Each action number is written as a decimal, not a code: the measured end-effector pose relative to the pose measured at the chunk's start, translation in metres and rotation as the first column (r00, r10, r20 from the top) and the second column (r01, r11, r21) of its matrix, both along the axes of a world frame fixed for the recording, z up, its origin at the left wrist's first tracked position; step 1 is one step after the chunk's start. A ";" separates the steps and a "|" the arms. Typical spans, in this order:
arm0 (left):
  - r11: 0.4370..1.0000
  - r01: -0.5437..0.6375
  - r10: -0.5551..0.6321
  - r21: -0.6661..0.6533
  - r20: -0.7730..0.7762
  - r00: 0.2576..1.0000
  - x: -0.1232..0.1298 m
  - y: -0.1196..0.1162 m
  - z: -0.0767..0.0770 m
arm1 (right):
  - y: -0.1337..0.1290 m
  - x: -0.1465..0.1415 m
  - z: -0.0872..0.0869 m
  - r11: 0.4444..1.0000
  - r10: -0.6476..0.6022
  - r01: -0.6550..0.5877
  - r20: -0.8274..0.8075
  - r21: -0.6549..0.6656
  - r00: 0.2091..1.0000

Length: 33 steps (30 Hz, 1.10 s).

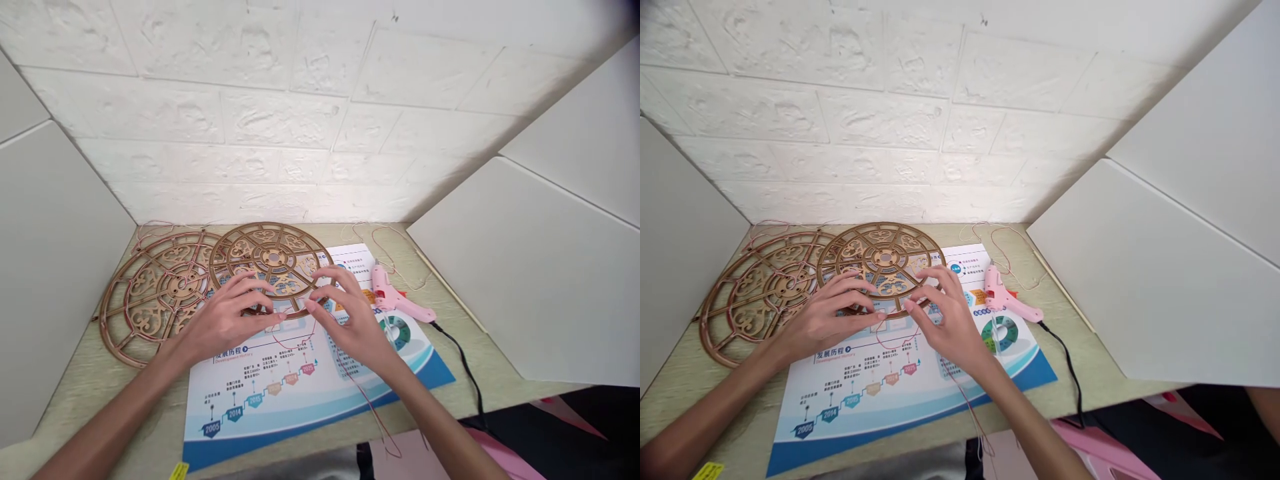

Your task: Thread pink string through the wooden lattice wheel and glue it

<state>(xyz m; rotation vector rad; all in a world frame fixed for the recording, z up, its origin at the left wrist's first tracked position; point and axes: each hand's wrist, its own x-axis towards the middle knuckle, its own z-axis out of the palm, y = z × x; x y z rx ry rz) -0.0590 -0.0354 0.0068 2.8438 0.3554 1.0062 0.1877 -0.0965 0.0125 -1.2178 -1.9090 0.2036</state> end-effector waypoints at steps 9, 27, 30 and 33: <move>0.999 -0.032 0.034 0.028 -0.076 0.997 -0.002 -0.002 0.000 | 0.000 -0.001 -0.001 0.993 0.117 -0.116 0.035 -0.036 0.992; 0.986 -0.052 0.088 0.159 -0.229 0.970 -0.001 -0.007 0.005 | 0.006 -0.002 -0.003 0.984 0.113 -0.115 -0.024 -0.139 0.993; 0.986 -0.048 0.084 0.162 -0.225 0.971 -0.001 -0.006 0.004 | 0.006 -0.005 -0.005 0.974 0.088 -0.102 -0.074 -0.202 0.993; 0.985 -0.045 0.083 0.165 -0.230 0.970 -0.001 -0.006 0.004 | 0.007 -0.008 -0.005 0.966 0.084 -0.108 -0.111 -0.236 0.990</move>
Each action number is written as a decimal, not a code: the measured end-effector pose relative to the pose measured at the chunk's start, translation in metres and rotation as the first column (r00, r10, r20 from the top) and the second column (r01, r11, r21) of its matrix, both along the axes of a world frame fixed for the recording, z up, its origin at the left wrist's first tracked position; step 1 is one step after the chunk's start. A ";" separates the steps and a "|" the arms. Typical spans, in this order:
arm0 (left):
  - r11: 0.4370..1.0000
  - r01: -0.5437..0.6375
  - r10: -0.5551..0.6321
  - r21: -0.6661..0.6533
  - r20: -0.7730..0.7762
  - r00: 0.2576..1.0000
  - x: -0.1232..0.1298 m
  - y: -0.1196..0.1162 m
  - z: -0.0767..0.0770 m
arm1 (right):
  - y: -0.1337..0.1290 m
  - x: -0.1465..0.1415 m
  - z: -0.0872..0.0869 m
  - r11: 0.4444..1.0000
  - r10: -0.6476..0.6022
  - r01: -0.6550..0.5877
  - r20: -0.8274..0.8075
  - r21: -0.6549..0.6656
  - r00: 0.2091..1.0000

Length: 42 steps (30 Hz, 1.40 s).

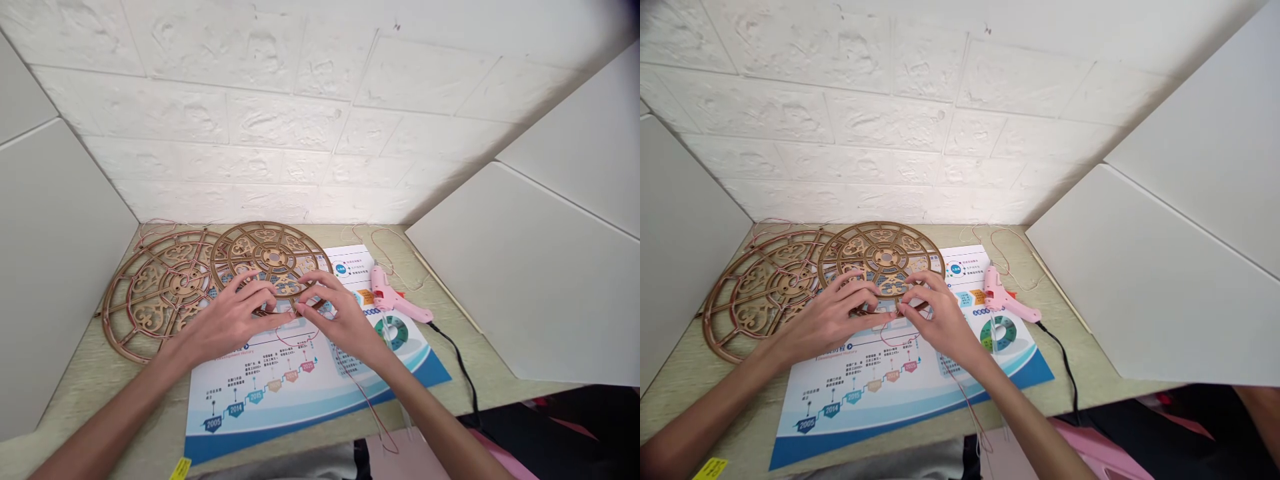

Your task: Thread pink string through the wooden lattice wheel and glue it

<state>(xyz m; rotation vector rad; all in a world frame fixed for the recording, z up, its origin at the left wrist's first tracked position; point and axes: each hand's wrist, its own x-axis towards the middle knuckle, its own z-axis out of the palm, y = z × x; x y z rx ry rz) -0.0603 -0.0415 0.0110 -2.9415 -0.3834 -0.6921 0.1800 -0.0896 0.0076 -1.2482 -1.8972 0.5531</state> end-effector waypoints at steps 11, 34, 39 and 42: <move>1.000 -0.014 0.012 0.026 0.073 0.997 0.003 -0.003 0.001 | -0.009 0.000 0.001 0.997 -0.057 0.059 -0.063 0.044 0.996; 0.976 -0.128 0.140 -0.177 0.059 0.988 0.009 -0.009 -0.001 | -0.013 -0.003 -0.001 0.996 -0.013 0.001 0.133 0.089 0.991; 0.926 -0.208 0.240 -0.314 0.068 0.968 0.014 -0.016 0.003 | -0.013 -0.005 -0.001 0.996 -0.011 0.001 0.110 0.089 0.994; 0.887 -0.251 0.307 -0.387 0.089 0.947 0.019 -0.021 0.003 | -0.011 -0.006 -0.002 0.998 -0.003 -0.003 0.091 0.059 0.996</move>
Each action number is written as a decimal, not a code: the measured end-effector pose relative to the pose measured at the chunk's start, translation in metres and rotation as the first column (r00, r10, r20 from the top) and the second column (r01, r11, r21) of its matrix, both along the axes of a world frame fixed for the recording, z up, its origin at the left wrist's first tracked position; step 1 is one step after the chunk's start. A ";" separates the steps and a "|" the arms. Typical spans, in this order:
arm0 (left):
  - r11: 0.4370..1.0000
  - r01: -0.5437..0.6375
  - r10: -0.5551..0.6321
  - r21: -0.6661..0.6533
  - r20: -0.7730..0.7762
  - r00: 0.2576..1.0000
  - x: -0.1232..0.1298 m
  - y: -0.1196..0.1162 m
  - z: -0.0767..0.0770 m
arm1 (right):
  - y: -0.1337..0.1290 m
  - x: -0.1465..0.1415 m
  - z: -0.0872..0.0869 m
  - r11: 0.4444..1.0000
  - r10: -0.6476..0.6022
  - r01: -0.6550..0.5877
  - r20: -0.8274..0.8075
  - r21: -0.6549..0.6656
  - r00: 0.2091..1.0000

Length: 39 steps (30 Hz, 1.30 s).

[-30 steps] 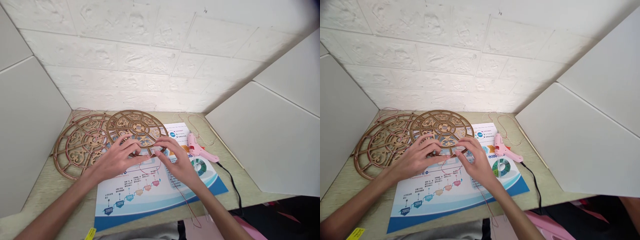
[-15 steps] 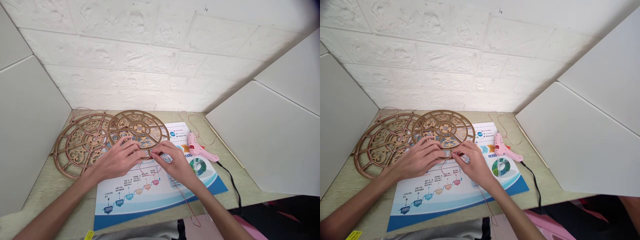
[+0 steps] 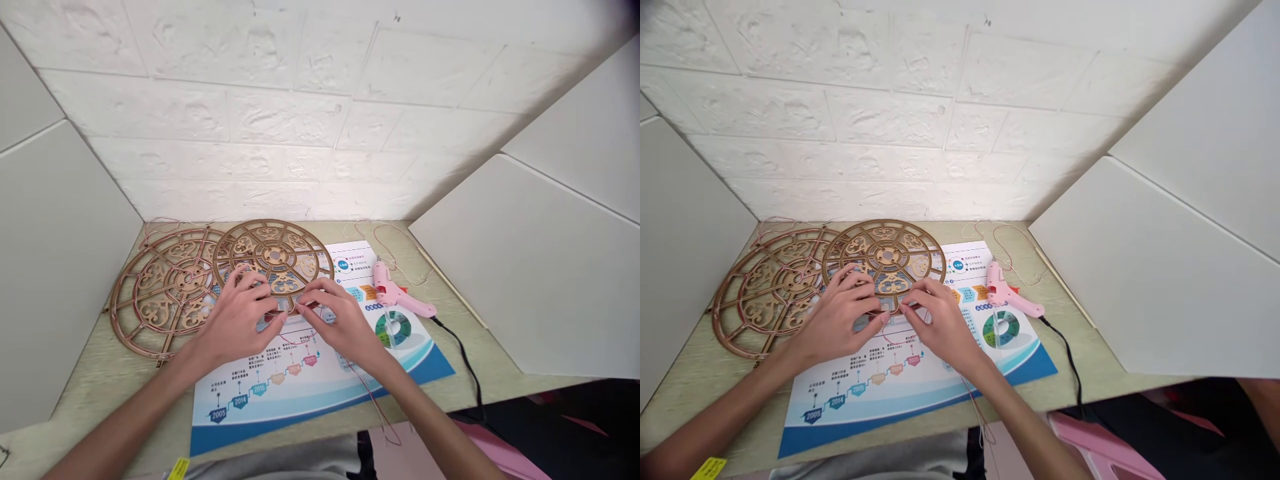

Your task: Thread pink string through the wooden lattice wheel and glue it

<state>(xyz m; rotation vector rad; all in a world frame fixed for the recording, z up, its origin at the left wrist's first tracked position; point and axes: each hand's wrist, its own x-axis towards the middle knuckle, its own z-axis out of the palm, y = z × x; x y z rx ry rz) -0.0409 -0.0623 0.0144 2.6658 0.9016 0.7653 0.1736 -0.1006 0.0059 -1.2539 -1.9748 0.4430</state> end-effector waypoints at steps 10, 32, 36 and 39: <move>0.997 -0.067 0.068 -0.025 0.036 0.997 0.003 0.001 -0.006 | 0.000 -0.007 -0.004 0.999 0.050 -0.050 0.095 -0.007 0.994; 0.986 -0.084 0.077 -0.141 -0.057 0.995 0.009 -0.001 -0.003 | 0.000 -0.007 -0.014 0.997 0.071 -0.073 0.071 0.026 0.995; 0.981 -0.077 0.064 -0.177 -0.075 0.995 0.009 0.001 -0.004 | 0.000 -0.007 -0.015 0.997 0.074 -0.075 0.074 0.021 0.995; 0.977 -0.088 0.066 -0.196 -0.117 0.991 0.009 0.004 -0.005 | -0.001 -0.006 -0.015 0.996 0.087 -0.089 0.073 0.027 0.994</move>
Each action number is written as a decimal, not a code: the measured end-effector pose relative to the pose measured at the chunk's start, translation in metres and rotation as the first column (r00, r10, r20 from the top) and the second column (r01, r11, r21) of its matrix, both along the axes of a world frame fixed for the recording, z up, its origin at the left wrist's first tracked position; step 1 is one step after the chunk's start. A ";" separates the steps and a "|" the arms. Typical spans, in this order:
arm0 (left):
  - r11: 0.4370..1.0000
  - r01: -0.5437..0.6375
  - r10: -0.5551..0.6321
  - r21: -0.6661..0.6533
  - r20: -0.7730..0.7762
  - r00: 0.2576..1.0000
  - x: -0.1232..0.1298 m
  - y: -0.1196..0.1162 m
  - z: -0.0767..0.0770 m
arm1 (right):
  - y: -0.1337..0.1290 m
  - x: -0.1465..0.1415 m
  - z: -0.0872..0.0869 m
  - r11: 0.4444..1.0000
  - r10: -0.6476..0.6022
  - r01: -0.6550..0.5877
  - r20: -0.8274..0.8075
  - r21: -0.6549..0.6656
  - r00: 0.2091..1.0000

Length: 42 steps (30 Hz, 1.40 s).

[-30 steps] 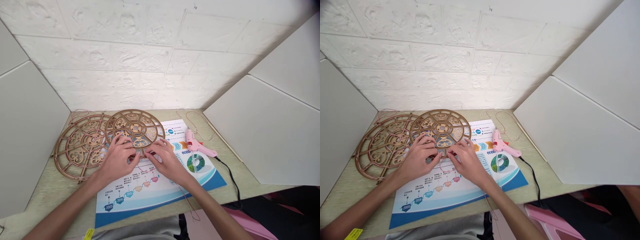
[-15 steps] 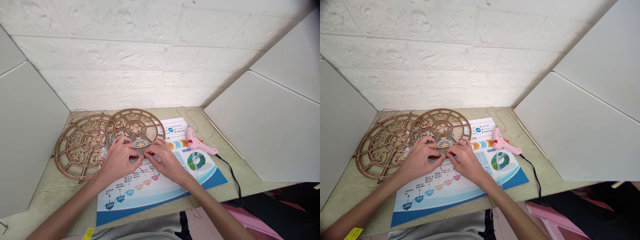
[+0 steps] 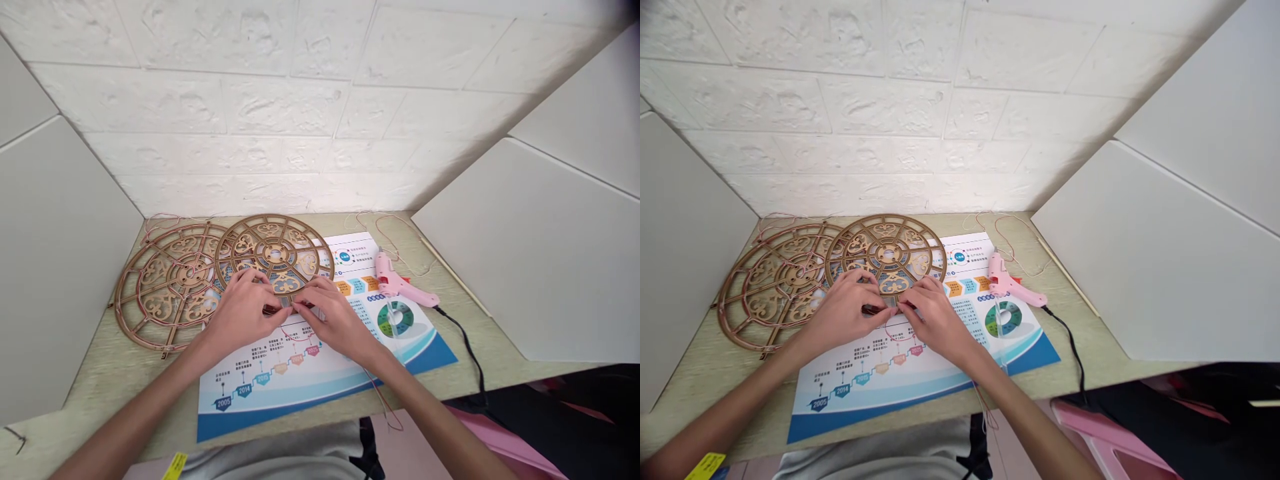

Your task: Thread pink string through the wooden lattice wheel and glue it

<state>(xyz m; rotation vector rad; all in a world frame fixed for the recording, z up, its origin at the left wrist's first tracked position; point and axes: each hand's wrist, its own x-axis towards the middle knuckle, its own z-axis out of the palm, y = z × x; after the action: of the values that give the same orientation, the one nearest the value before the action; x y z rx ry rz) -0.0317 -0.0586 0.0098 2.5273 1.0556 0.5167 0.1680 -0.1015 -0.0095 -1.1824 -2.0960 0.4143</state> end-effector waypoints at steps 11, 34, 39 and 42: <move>0.995 0.094 -0.096 -0.029 -0.059 0.994 0.003 0.013 0.000 | 0.000 0.004 -0.001 0.999 0.015 -0.015 -0.002 -0.033 1.000; 0.973 0.115 -0.100 -0.198 0.085 0.991 0.002 0.020 -0.009 | -0.007 0.004 -0.003 0.962 -0.056 0.033 0.078 0.271 0.995; 0.976 0.093 -0.076 -0.197 0.096 0.993 0.002 0.017 -0.008 | -0.014 -0.006 -0.001 0.898 -0.174 0.033 0.285 0.439 0.943; 0.978 0.082 -0.062 -0.190 0.110 0.992 0.002 0.016 -0.008 | -0.016 -0.009 0.001 0.911 -0.169 0.018 0.331 0.413 0.928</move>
<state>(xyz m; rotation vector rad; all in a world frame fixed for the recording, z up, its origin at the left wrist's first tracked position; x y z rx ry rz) -0.0300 -0.0429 0.0021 2.3322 0.9256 0.4941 0.1591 -0.1176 -0.0086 -1.1637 -2.2690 -0.3018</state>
